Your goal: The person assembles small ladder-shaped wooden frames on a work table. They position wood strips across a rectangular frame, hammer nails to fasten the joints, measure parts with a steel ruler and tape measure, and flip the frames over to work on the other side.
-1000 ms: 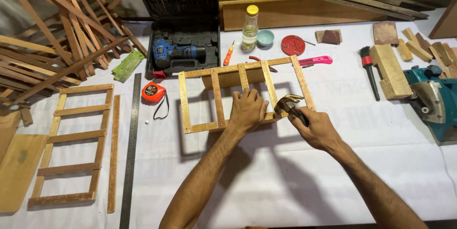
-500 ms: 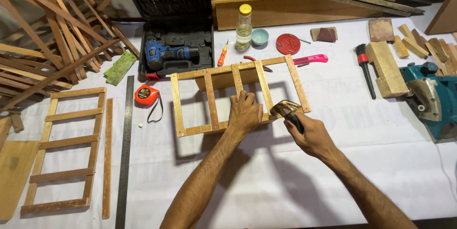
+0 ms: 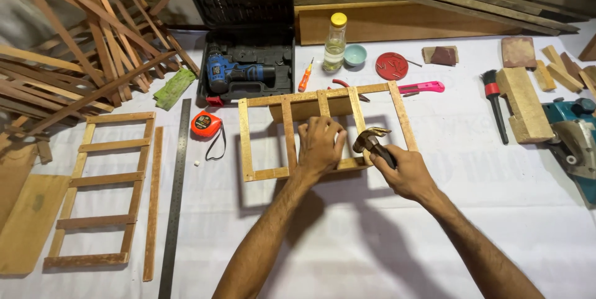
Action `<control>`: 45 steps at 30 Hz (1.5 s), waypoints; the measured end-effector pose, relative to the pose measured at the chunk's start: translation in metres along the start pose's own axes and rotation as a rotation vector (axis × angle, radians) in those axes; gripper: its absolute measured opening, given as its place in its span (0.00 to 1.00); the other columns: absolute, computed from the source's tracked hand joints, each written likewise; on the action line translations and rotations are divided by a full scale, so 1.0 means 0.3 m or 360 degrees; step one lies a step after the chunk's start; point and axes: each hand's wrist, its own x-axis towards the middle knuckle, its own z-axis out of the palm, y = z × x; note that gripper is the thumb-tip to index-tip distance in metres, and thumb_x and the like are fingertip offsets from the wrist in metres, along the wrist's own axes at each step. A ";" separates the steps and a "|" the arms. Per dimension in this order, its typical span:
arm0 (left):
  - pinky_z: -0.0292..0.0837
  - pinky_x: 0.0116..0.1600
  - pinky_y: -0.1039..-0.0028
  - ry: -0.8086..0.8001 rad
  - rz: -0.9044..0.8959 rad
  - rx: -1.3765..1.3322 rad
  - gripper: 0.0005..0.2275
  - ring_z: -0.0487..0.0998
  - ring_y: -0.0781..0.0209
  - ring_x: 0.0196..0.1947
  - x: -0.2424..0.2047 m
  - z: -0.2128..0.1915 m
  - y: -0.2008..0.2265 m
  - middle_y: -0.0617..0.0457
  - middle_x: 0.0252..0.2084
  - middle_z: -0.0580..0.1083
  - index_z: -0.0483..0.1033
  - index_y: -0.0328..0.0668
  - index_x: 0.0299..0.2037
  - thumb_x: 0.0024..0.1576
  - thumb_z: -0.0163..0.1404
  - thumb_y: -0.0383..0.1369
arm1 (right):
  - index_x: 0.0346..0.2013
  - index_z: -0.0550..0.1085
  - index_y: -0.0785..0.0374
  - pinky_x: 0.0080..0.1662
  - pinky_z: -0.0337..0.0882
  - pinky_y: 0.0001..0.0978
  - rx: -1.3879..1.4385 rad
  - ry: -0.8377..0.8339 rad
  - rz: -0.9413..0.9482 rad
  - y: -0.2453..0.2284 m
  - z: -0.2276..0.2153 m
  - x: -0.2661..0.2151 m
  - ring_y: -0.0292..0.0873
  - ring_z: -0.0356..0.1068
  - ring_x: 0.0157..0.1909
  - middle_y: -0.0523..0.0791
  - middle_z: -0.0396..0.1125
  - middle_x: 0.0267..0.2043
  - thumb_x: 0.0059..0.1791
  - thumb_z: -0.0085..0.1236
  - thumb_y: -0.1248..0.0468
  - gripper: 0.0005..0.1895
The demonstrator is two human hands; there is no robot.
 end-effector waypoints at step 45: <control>0.59 0.46 0.56 0.0034 -0.0217 0.0236 0.26 0.67 0.52 0.43 0.099 -0.084 -0.160 0.45 0.39 0.70 0.79 0.35 0.39 0.49 0.59 0.55 | 0.36 0.75 0.68 0.26 0.63 0.45 -0.0030 0.0238 -0.0333 -0.284 0.083 0.530 0.50 0.64 0.19 0.55 0.64 0.17 0.56 0.53 0.52 0.19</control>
